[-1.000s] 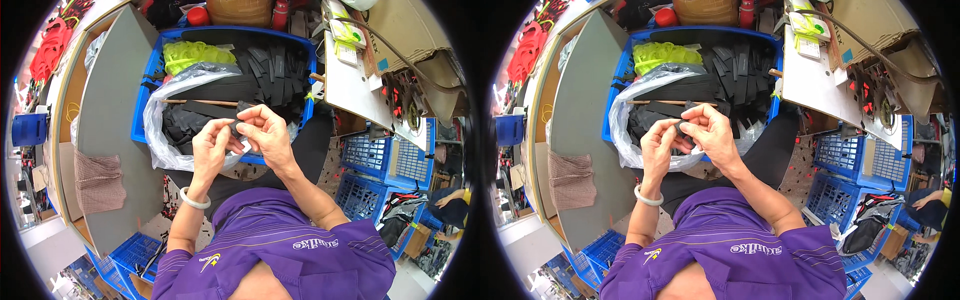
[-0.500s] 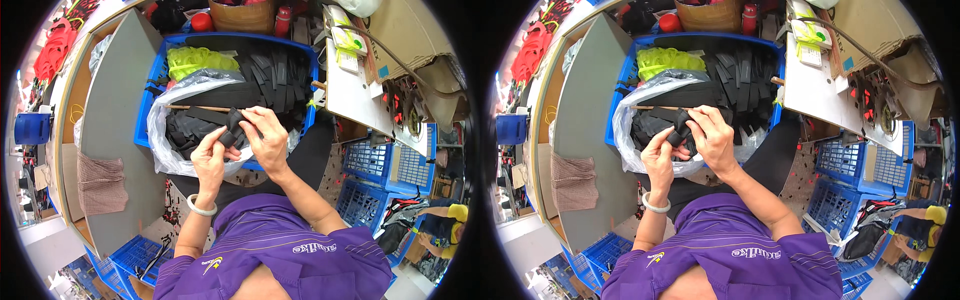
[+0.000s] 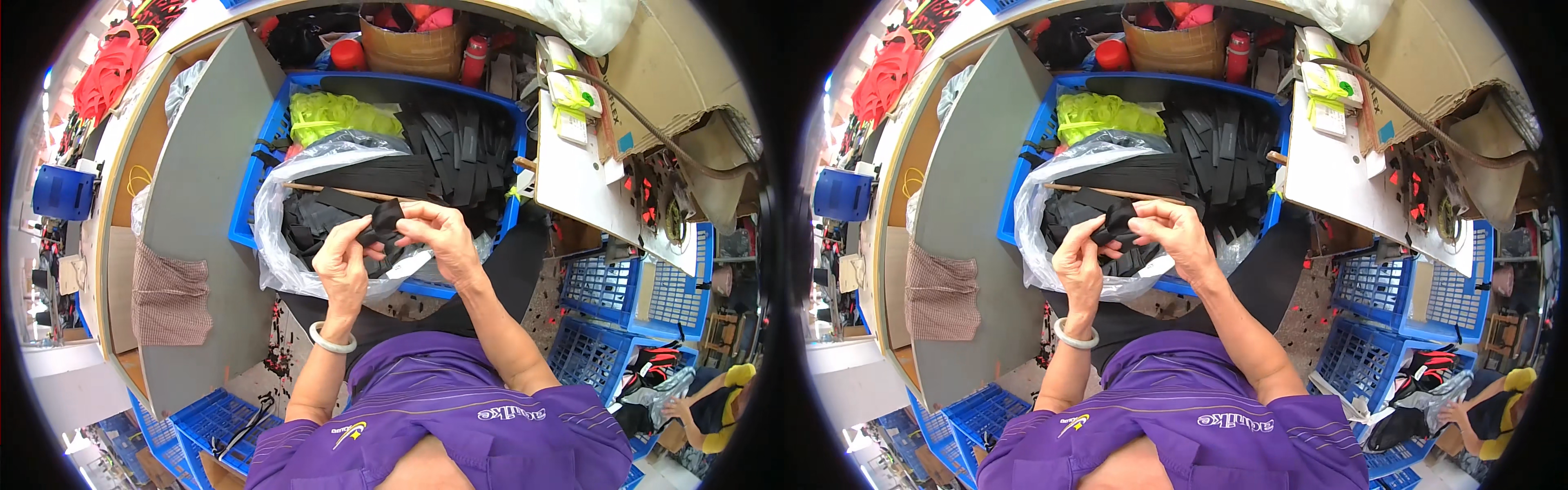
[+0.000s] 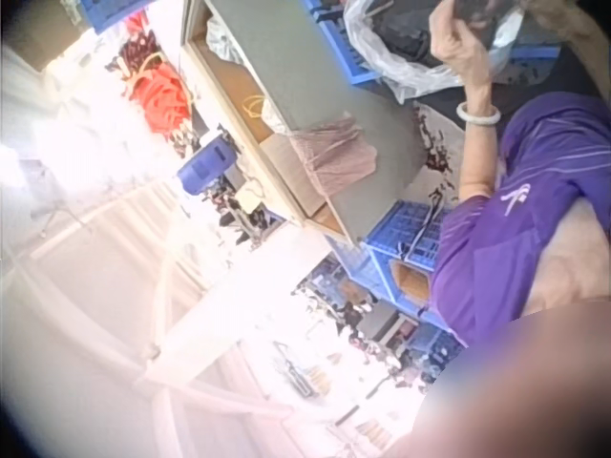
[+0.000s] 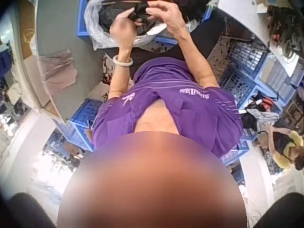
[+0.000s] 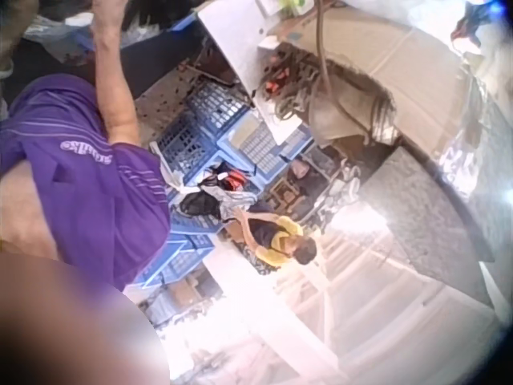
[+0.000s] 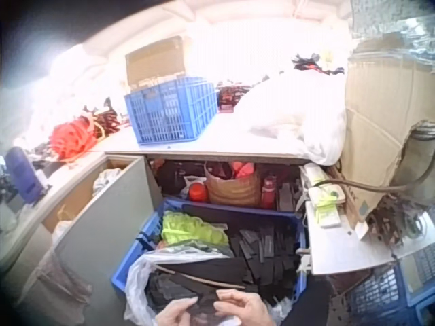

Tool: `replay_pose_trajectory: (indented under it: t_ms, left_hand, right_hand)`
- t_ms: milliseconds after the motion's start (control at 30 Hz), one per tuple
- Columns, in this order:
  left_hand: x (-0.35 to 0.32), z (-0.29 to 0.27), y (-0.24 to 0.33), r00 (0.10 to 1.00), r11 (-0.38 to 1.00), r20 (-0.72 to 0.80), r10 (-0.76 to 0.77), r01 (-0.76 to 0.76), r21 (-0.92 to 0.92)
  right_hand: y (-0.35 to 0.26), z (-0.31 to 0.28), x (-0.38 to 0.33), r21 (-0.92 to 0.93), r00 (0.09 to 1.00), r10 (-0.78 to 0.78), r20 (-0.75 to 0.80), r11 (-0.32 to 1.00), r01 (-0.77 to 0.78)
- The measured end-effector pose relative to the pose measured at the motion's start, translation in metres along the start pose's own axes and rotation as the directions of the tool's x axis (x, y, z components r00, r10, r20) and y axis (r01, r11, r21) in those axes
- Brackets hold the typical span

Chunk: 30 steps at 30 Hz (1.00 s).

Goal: Assembling and inspecting black plastic/rubber components using a wooden stick tool in a manufacturing facility.

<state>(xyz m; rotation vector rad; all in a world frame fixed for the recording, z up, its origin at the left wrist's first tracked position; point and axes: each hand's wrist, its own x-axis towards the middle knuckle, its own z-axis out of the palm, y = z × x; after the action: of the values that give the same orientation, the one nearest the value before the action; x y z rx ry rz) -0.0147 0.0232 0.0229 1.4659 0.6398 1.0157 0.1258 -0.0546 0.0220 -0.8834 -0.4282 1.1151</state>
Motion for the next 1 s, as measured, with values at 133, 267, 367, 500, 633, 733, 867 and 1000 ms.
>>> replay_pose_trajectory:
  t_ms: [133,267,367,500,633,733,867,1000]
  left_hand:
    - [0.004,-0.009,0.007,0.982,0.982,0.145,0.118,-0.136,0.129]
    - [0.006,-0.011,0.008,0.972,0.931,0.033,-0.233,0.233,-0.282]
    - [0.018,-0.002,0.008,0.883,0.553,0.123,-0.453,0.387,-0.738]
    - [0.03,0.002,0.003,0.885,0.587,0.122,-0.449,0.395,-0.706]
    - [0.043,-0.002,0.012,0.947,0.77,0.106,-0.305,0.31,-0.558]
    - [0.037,-0.01,0.024,0.947,0.75,0.118,-0.297,0.309,-0.584]
    - [0.028,0.004,-0.004,0.841,0.595,0.141,-0.522,0.478,-0.646]
    - [0.026,-0.003,-0.016,0.867,0.597,0.184,-0.463,0.458,-0.659]
  right_hand:
    - [-0.005,0.005,-0.005,-0.308,0.99,-0.074,0.12,0.945,0.108]
    - [0.011,0.01,-0.012,-0.247,0.994,-0.095,0.046,0.964,0.103]
    - [0.028,0.014,-0.016,-0.492,0.987,-0.159,-0.006,0.86,0.135]
    - [0.029,0.022,-0.015,-0.51,0.981,-0.192,0.017,0.843,0.173]
    - [0.02,0.022,-0.003,-0.26,0.936,0.283,0.21,0.939,-0.225]
    - [0.023,0.036,-0.003,-0.282,0.894,0.391,0.221,0.903,-0.325]
    - [0.049,0.005,-0.004,-0.936,0.92,-0.188,0.344,0.015,0.353]
    - [0.058,0.013,0.009,-0.922,0.913,-0.141,0.382,0.013,0.388]
